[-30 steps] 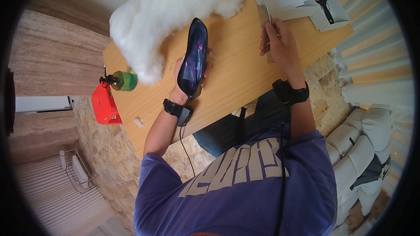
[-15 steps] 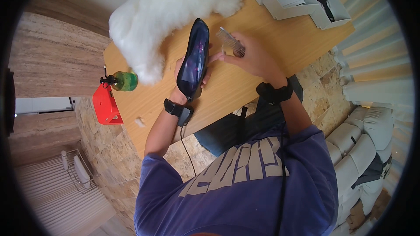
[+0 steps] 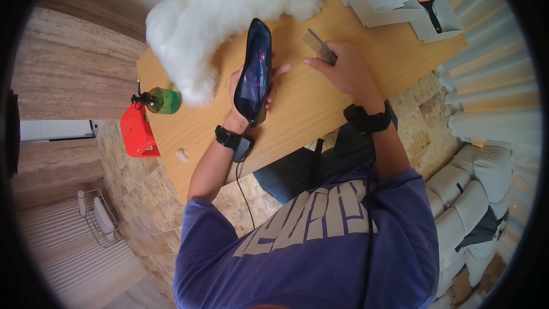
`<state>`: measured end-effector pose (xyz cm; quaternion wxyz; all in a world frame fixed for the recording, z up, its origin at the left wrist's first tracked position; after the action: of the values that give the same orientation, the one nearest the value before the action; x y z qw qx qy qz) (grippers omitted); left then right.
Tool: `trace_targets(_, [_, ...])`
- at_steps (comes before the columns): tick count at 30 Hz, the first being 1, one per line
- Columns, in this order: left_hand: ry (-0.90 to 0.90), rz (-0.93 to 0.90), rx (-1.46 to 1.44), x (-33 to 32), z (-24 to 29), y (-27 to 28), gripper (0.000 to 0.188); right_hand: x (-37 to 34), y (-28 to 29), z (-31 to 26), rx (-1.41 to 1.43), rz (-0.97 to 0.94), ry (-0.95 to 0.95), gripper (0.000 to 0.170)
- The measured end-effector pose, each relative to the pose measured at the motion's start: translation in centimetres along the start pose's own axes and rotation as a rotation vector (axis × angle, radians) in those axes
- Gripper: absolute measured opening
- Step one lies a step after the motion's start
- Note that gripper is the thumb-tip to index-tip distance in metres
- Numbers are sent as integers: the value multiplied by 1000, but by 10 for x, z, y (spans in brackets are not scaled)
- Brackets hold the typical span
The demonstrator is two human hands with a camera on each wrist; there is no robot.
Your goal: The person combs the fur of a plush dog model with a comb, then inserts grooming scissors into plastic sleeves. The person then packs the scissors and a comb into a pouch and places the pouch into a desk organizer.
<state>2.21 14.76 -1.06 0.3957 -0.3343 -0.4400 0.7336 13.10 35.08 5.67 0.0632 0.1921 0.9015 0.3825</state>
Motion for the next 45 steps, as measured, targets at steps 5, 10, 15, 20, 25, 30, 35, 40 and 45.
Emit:
trace_targets(5, [0,-10,50,0,0,7,68,-1,-4,-1,194,147,59,40])
trace_targets(10, [-44,-47,66,-2,2,14,70,-4,-1,4,526,7,-31,26])
trace_targets(15, [-90,131,148,-4,0,8,72,-10,5,-25,521,13,24,19])
trace_targets(20, [-87,168,105,-3,-3,26,63,-10,2,-68,297,-56,75,28])
trace_targets(25, [-184,55,196,-2,-2,19,51,9,-11,-77,155,-13,122,29])
trace_targets(30, [-128,12,212,-3,-3,18,51,23,-31,-79,8,84,114,22])
trace_targets(35, [-101,-76,134,-3,-2,12,49,20,-49,-75,154,71,188,14])
trace_targets(40, [-62,23,68,-2,-3,13,52,7,-38,-81,68,38,482,20])
trace_targets(45, [-58,12,6,5,-4,22,51,-23,-12,-97,29,133,478,29])
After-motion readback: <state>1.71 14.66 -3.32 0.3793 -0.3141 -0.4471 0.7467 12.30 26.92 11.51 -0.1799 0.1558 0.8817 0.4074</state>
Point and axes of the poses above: each hand's wrist, its own x-axis towards the middle knuckle, its own y-axis out of the back of the hand, z = x × y, the point moved 4 cm from there along x, towards the middle knuckle, and after that the axes turned 10 degrees about -x, right-handed, at the moved point
